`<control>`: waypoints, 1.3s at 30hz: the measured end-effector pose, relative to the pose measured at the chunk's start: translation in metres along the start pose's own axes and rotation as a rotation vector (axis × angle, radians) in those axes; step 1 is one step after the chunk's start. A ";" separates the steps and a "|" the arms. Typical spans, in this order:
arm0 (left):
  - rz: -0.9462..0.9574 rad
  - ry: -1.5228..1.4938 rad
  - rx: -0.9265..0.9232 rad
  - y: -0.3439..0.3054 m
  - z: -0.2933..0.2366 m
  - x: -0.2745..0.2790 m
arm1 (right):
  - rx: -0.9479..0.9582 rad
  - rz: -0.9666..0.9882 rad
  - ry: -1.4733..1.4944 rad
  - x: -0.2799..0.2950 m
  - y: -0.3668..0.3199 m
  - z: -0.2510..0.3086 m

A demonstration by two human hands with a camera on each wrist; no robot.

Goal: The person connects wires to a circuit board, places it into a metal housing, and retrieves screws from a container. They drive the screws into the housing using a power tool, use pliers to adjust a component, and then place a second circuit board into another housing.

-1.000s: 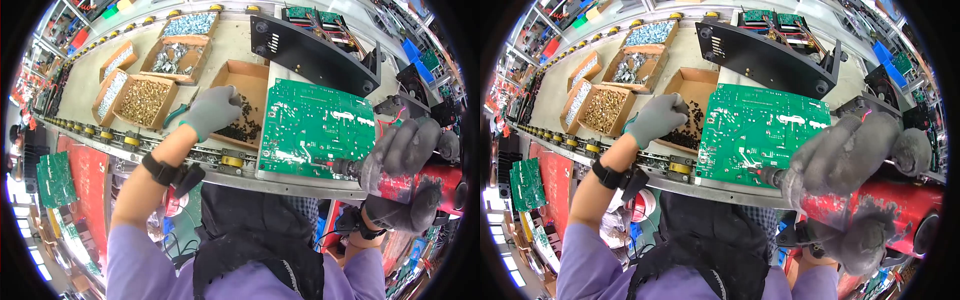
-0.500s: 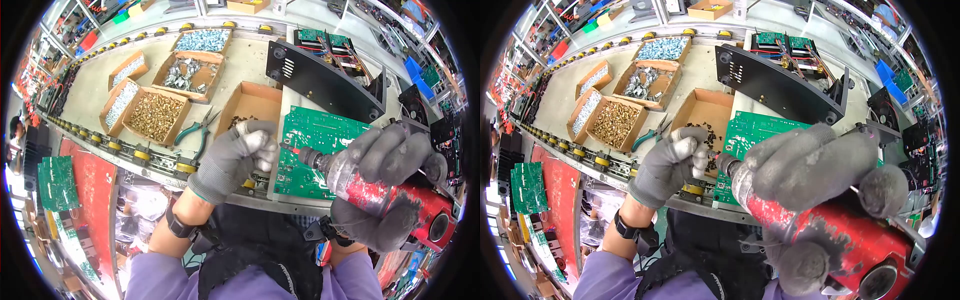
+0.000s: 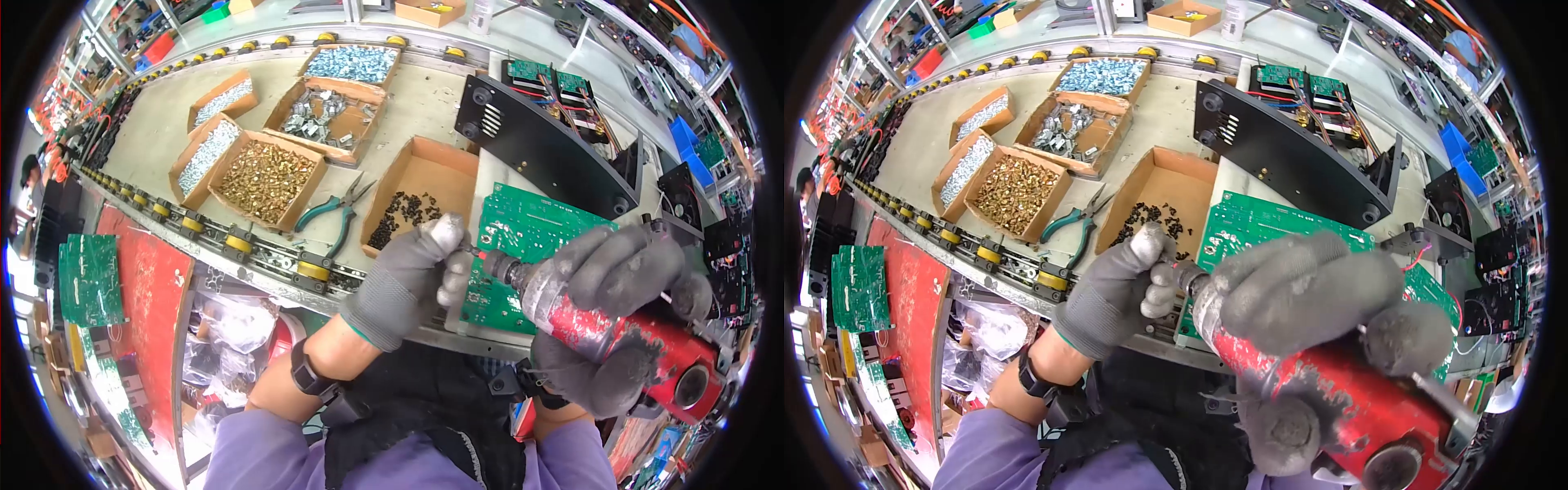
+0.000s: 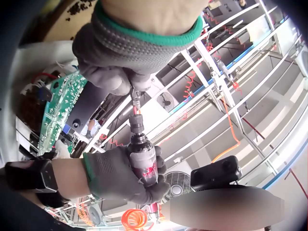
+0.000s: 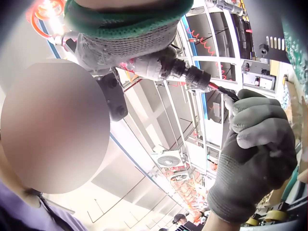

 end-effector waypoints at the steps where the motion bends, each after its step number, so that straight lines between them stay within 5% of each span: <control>1: -0.001 -0.079 0.001 0.002 0.003 0.003 | 0.008 -0.023 0.008 0.001 -0.002 0.000; 6: 0.026 -0.119 -0.007 0.004 0.003 -0.011 | 0.038 -0.138 0.073 0.016 -0.019 -0.005; 9: 0.242 0.114 0.014 0.007 -0.017 -0.002 | 0.047 -0.216 0.082 0.028 -0.022 -0.008; 11: 0.275 0.784 -0.039 0.014 -0.049 -0.007 | -0.003 -0.260 0.113 0.039 -0.018 -0.001; 12: 0.126 0.799 -0.051 0.024 -0.070 0.004 | -0.105 -0.281 0.152 0.044 -0.019 0.007; 13: -0.041 0.946 -0.252 0.049 -0.091 0.024 | -0.102 -0.282 0.152 0.047 -0.020 0.010; 15: -0.576 1.571 -0.356 0.087 -0.146 0.049 | -0.017 -0.543 0.034 0.056 -0.023 0.015; 18: -0.927 2.166 -0.038 0.132 -0.179 0.085 | 0.222 -0.394 -0.041 0.088 -0.019 0.027; 20: -0.936 2.196 0.191 0.155 -0.184 0.112 | 0.277 -0.393 -0.095 0.099 -0.024 0.039; 22: -1.021 2.229 0.127 0.165 -0.179 0.130 | 0.084 -0.299 0.103 0.114 -0.033 0.063; 23: -0.963 2.223 0.064 0.172 -0.182 0.150 | 0.032 -0.050 0.169 0.123 -0.034 0.071; 24: -0.996 2.307 0.072 0.174 -0.180 0.153 | 0.027 -0.077 0.104 0.131 -0.046 0.084; 25: -0.957 2.464 -0.123 0.182 -0.185 0.177 | 0.111 -0.294 0.030 0.140 -0.063 0.099; 26: -0.891 2.316 -0.081 0.168 -0.186 0.152 | 0.206 -0.504 -0.045 0.146 -0.077 0.117; 27: -0.775 2.407 -0.377 0.165 -0.192 0.163 | 0.221 -0.373 -0.065 0.142 -0.069 0.117; 28: -0.811 2.222 -0.447 0.177 -0.211 0.176 | 0.031 -0.423 0.000 0.135 -0.062 0.125; 29: -0.696 1.765 -0.435 0.171 -0.215 0.177 | -0.032 -0.260 -0.066 0.145 -0.050 0.129; 30: -0.534 1.711 -0.385 0.161 -0.221 0.163 | -0.099 -0.093 -0.117 0.156 -0.039 0.130; 31: -0.449 1.272 -0.348 0.140 -0.202 0.129 | -0.058 -0.131 -0.246 0.159 -0.037 0.130; 32: -0.457 1.150 -0.397 0.122 -0.187 0.097 | -0.016 -0.162 -0.366 0.159 -0.038 0.128; 33: -0.304 1.157 -0.369 0.111 -0.191 0.093 | -0.037 -0.152 -0.388 0.161 -0.039 0.128; 37: -0.267 0.993 -0.536 0.062 -0.129 0.025 | -0.106 -0.060 -0.371 0.164 -0.042 0.122; 39: 0.006 1.083 -0.512 0.041 -0.104 0.006 | -0.129 -0.245 -0.426 0.157 -0.048 0.112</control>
Point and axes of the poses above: each hand's wrist, its own y-axis towards the middle knuckle, its own x-axis out of the back of the hand, z = x × y, the point moved 1 cm from there along y, towards the middle knuckle, and after that the axes turned 4 degrees about -y, right-handed, at the moved point
